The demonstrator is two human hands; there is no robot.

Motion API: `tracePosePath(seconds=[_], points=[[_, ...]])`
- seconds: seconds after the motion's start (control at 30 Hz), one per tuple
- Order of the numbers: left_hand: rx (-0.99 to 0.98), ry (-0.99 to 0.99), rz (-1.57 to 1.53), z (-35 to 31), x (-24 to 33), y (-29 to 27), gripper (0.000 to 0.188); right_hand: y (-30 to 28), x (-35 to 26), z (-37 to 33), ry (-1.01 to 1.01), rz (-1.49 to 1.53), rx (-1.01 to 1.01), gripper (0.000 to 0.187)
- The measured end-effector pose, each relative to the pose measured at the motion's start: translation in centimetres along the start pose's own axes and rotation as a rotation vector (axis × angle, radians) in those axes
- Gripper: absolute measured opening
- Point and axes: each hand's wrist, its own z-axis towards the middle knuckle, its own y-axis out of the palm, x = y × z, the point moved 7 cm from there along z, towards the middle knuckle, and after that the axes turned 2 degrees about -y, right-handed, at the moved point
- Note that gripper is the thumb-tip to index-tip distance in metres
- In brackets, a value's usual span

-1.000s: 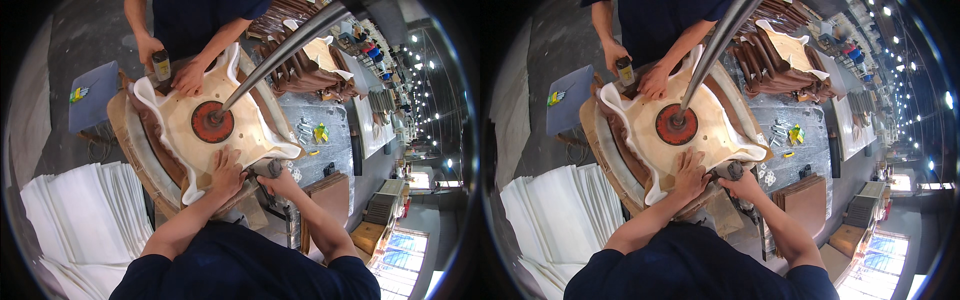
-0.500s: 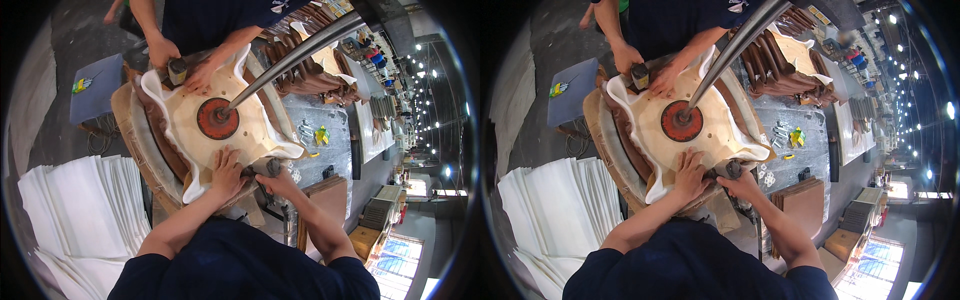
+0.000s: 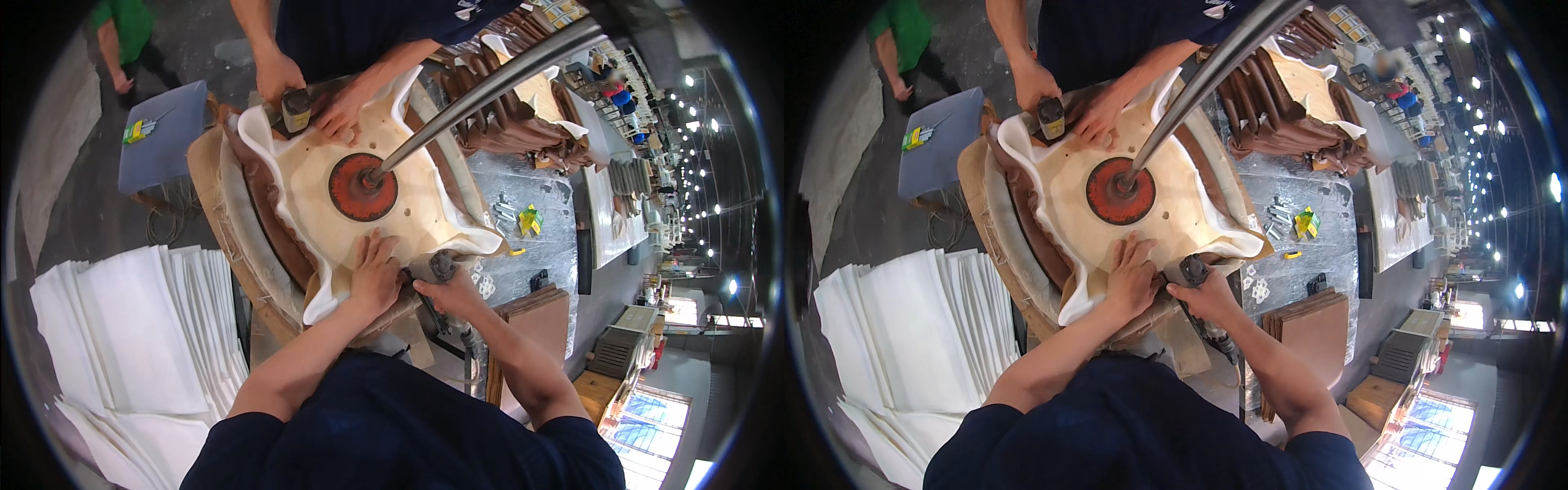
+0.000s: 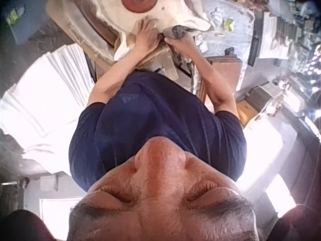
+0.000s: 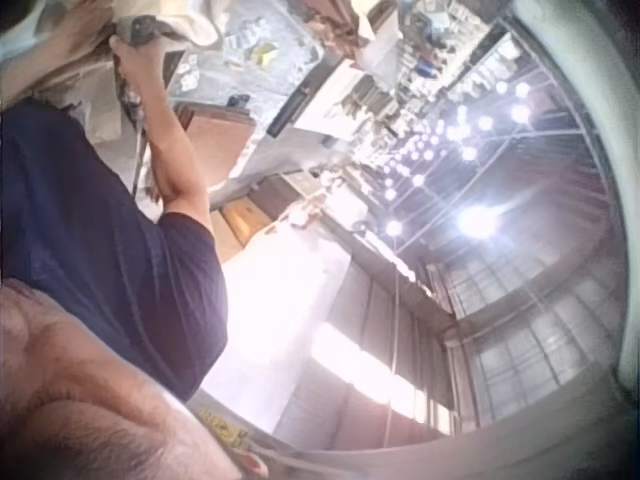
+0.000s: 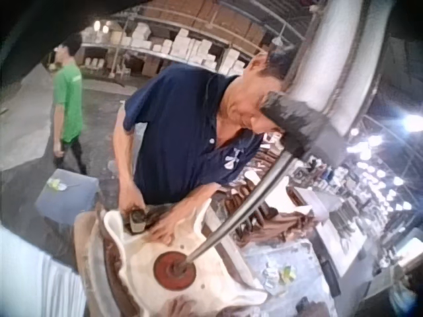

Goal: The person places white foam and brown fabric layers onto a cushion frame on a press. They smooth the layers and assist a coworker who operates the press to compress the assembly. The person then removes the finished cushion and repeats the process with new materials.

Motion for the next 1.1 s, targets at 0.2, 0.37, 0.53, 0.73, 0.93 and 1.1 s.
tracePosePath(seconds=[0.2,0.37,0.53,0.73,0.93,1.1], points=[[-0.007,-0.06,-0.041,-1.0,-0.2,-0.7,0.022,0.4,1.1,-1.3,-0.038,0.007,-0.039,0.031],[0.044,-0.064,-0.053,-0.9,-0.5,-0.3,0.015,1.0,-0.1,-1.3,-0.031,-0.034,-0.071,0.032],[0.046,-0.034,-0.041,-0.9,-0.5,-0.6,0.034,1.3,-0.3,-0.5,0.019,-0.017,-0.031,0.033],[0.103,-0.096,-0.06,-1.2,-0.9,-2.1,0.068,0.8,0.1,-1.1,-0.062,0.038,-0.057,0.033],[0.104,-0.104,-0.039,-1.2,-1.1,-1.9,0.067,1.2,0.1,-1.8,-0.027,0.047,-0.072,0.034],[0.061,-0.134,-0.021,-1.2,-1.4,-1.3,0.064,1.8,-0.4,-1.9,0.006,-0.017,-0.083,0.035]])
